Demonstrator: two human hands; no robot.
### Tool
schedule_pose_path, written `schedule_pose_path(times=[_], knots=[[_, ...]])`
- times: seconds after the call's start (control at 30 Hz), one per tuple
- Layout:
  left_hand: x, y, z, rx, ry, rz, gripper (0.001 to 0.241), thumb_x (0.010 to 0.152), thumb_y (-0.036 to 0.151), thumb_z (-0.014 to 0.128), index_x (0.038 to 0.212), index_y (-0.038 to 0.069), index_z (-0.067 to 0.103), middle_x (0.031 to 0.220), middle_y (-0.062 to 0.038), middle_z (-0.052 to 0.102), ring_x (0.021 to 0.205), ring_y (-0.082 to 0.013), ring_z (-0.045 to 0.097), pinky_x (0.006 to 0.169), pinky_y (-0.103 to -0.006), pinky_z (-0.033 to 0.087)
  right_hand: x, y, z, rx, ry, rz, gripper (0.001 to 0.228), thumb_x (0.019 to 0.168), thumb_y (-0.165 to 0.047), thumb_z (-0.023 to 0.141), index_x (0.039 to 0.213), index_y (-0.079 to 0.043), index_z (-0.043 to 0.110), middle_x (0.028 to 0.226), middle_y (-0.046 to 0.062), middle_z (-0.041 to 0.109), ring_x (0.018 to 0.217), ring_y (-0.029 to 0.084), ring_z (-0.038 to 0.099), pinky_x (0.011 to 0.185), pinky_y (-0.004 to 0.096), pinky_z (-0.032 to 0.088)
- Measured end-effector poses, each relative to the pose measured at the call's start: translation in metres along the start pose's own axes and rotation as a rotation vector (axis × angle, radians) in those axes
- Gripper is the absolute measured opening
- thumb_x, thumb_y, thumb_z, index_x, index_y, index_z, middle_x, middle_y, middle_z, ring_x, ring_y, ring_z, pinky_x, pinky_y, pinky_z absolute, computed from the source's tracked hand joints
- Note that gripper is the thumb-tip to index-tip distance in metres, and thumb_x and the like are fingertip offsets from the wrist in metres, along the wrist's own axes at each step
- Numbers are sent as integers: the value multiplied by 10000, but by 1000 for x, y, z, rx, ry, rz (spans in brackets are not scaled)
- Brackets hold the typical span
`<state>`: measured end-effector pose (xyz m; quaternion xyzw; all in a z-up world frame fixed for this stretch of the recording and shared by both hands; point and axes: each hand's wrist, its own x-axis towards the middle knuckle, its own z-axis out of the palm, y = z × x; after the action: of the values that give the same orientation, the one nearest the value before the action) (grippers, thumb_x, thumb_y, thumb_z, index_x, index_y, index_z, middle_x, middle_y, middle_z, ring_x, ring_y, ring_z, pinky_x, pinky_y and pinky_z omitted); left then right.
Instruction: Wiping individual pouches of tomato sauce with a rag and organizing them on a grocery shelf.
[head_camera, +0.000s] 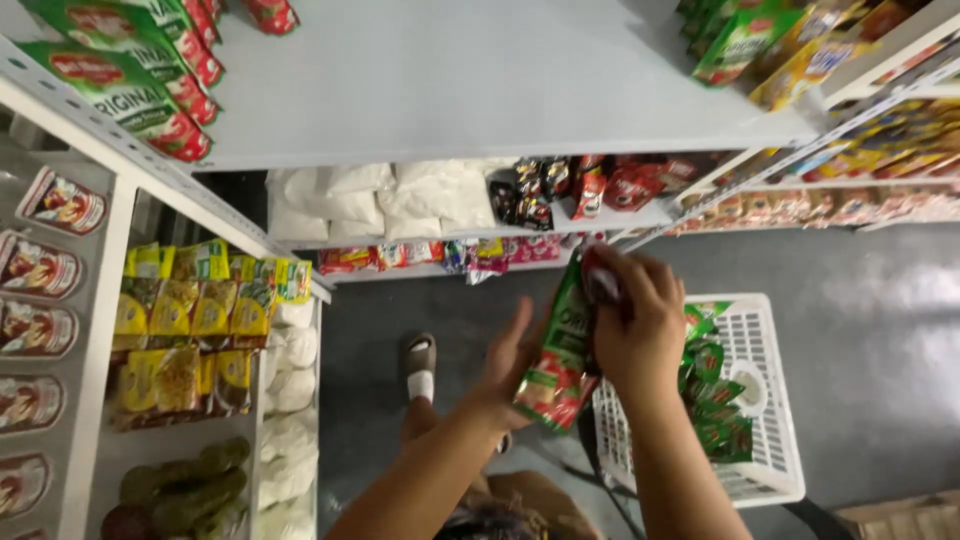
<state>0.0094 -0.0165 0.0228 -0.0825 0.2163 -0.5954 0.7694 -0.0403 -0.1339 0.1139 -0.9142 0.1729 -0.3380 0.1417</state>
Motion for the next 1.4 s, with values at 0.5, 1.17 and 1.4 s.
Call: schedule_pose_path(times=[0.5,1.17,1.4], knots=[[14,34,-10,159,-137,46,729,1000,679,556,1527,175,557,1438,-185,618,1320,-381,590,1225,-561,319,9,-19,15,127,-130,-54,512,787,22,680,1255,-173,753,1143,138,646,1016,412,643,944,487,512],[42,139,-178,686,398,96,498,1032,437,538,1430,140,573,1089,-118,690,1009,-227,652,945,-312,460,-2,-65,69,143,-381,13,499,751,-67,730,1242,-154,724,1173,157,646,1019,397,642,870,480,552],[-15,158,27,106,179,-25,849,884,672,699,1388,-8,637,1278,-315,669,1166,-457,670,1155,-595,425,50,-52,104,43,-275,9,501,810,-76,740,1289,-224,737,1132,89,658,992,333,635,893,433,538]])
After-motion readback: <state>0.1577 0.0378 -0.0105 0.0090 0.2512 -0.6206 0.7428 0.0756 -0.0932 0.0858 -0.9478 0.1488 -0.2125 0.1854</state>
